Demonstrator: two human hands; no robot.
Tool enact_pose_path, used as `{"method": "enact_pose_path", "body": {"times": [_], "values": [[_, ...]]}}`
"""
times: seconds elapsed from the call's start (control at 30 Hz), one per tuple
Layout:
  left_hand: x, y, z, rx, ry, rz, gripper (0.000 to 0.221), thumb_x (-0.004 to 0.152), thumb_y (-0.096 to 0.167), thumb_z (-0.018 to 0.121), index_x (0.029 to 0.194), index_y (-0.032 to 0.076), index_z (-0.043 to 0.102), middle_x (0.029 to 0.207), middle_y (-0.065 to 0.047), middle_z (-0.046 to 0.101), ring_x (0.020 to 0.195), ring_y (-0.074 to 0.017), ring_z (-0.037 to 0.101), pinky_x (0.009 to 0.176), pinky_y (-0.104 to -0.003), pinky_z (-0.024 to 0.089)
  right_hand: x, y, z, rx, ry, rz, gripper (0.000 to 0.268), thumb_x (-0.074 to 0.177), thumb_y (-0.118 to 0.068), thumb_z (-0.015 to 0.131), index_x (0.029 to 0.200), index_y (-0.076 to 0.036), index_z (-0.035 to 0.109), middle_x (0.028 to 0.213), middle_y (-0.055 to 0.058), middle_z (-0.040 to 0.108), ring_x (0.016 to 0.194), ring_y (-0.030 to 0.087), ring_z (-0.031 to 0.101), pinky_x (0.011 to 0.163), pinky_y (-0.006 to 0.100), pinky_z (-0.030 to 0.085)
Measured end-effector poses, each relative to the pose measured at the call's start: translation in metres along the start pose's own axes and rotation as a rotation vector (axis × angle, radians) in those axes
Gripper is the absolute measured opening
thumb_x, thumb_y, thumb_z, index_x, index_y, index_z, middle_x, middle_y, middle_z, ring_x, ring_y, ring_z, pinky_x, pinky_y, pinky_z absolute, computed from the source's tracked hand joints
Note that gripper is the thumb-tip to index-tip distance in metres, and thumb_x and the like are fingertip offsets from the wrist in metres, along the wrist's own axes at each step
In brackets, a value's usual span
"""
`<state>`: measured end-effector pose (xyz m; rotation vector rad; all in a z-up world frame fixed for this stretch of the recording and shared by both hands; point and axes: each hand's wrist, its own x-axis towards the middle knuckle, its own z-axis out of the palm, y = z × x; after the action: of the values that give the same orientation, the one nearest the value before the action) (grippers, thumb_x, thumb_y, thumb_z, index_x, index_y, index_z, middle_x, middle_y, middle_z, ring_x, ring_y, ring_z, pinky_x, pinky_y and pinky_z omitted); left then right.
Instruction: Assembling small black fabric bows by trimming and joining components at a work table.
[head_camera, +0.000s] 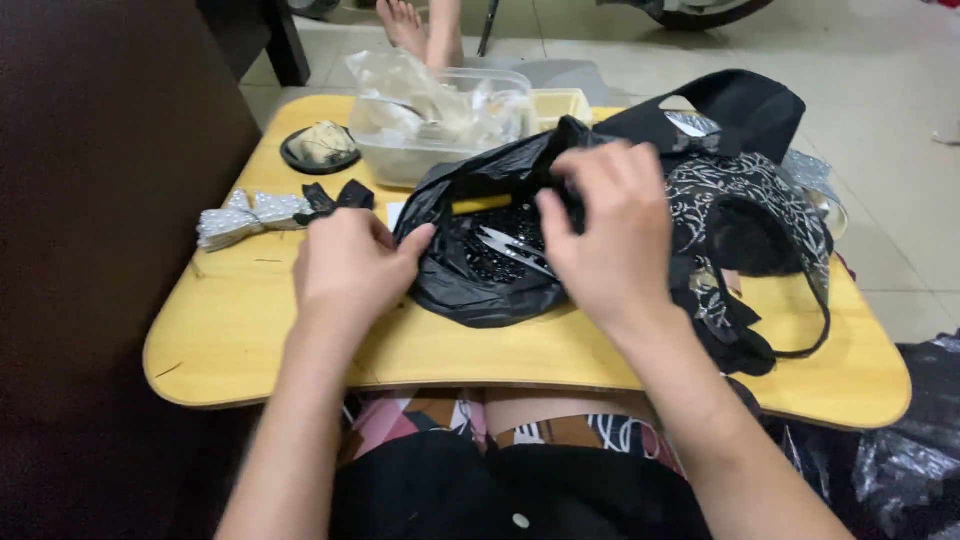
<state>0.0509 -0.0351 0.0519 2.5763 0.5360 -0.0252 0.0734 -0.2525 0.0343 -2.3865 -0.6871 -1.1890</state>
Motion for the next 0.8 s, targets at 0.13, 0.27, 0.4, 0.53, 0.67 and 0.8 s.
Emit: {"method": "enact_pose_path", "body": {"times": [0.13, 0.27, 0.4, 0.53, 0.67, 0.8], "values": [[0.016, -0.027, 0.049, -0.039, 0.405, 0.234, 0.047, 0.08, 0.051, 0.083, 0.096, 0.01, 0.069, 0.09, -0.015, 0.071, 0.091, -0.0419, 0.073, 0.077, -0.055, 0.057, -0.018, 0.008, 0.032, -0.048, -0.321, 0.152, 0.021, 0.074, -0.023, 0.084, 0.089, -0.01, 0.076, 0.082, 0.009, 0.065, 0.09, 0.035, 0.061, 0.081, 0.048, 0.049], [-0.008, -0.013, 0.072, -0.283, 0.68, 0.647, 0.022, 0.077, 0.005, 0.075, 0.096, 0.008, 0.065, 0.092, -0.007, 0.056, 0.094, -0.0355, 0.061, 0.083, -0.046, 0.053, -0.03, 0.014, 0.036, -0.006, -0.425, 0.255, 0.014, 0.076, -0.017, 0.082, 0.086, -0.009, 0.076, 0.08, 0.007, 0.067, 0.089, 0.032, 0.064, 0.082, 0.044, 0.051], [-0.013, -0.005, 0.086, -0.348, 0.735, 0.566, 0.038, 0.069, 0.0, 0.077, 0.102, 0.009, 0.062, 0.102, -0.008, 0.054, 0.103, -0.0367, 0.054, 0.09, -0.046, 0.05, -0.028, 0.023, 0.021, 0.047, -0.296, 0.293, 0.014, 0.085, -0.018, 0.08, 0.087, -0.011, 0.068, 0.074, 0.007, 0.069, 0.082, 0.038, 0.067, 0.078, 0.05, 0.051], [0.003, -0.027, 0.081, -0.45, 0.776, 0.587, 0.038, 0.059, -0.012, 0.061, 0.087, 0.013, 0.06, 0.092, -0.004, 0.054, 0.095, -0.0349, 0.056, 0.088, -0.047, 0.049, -0.024, 0.016, 0.001, 0.084, -0.205, 0.272, 0.008, 0.099, -0.011, 0.066, 0.098, -0.008, 0.059, 0.073, 0.012, 0.07, 0.077, 0.043, 0.068, 0.074, 0.053, 0.05], [0.018, -0.081, 0.049, -0.327, 0.795, 0.68, 0.035, 0.058, -0.012, 0.059, 0.083, 0.012, 0.064, 0.091, -0.004, 0.058, 0.092, -0.0338, 0.062, 0.088, -0.046, 0.051, -0.009, -0.01, 0.001, 0.272, -0.204, 0.233, 0.005, 0.103, -0.005, 0.054, 0.104, -0.007, 0.059, 0.075, 0.015, 0.071, 0.074, 0.04, 0.073, 0.071, 0.05, 0.054], [-0.016, -0.112, 0.01, -0.242, 0.268, 0.829, 0.054, 0.071, 0.024, 0.084, 0.121, 0.005, 0.072, 0.14, -0.031, 0.057, 0.13, -0.061, 0.048, 0.108, -0.067, 0.038, 0.002, -0.048, 0.035, 0.471, -0.313, 0.239, 0.009, 0.102, -0.01, 0.055, 0.105, -0.01, 0.064, 0.075, 0.011, 0.073, 0.075, 0.031, 0.077, 0.072, 0.044, 0.057]]}}
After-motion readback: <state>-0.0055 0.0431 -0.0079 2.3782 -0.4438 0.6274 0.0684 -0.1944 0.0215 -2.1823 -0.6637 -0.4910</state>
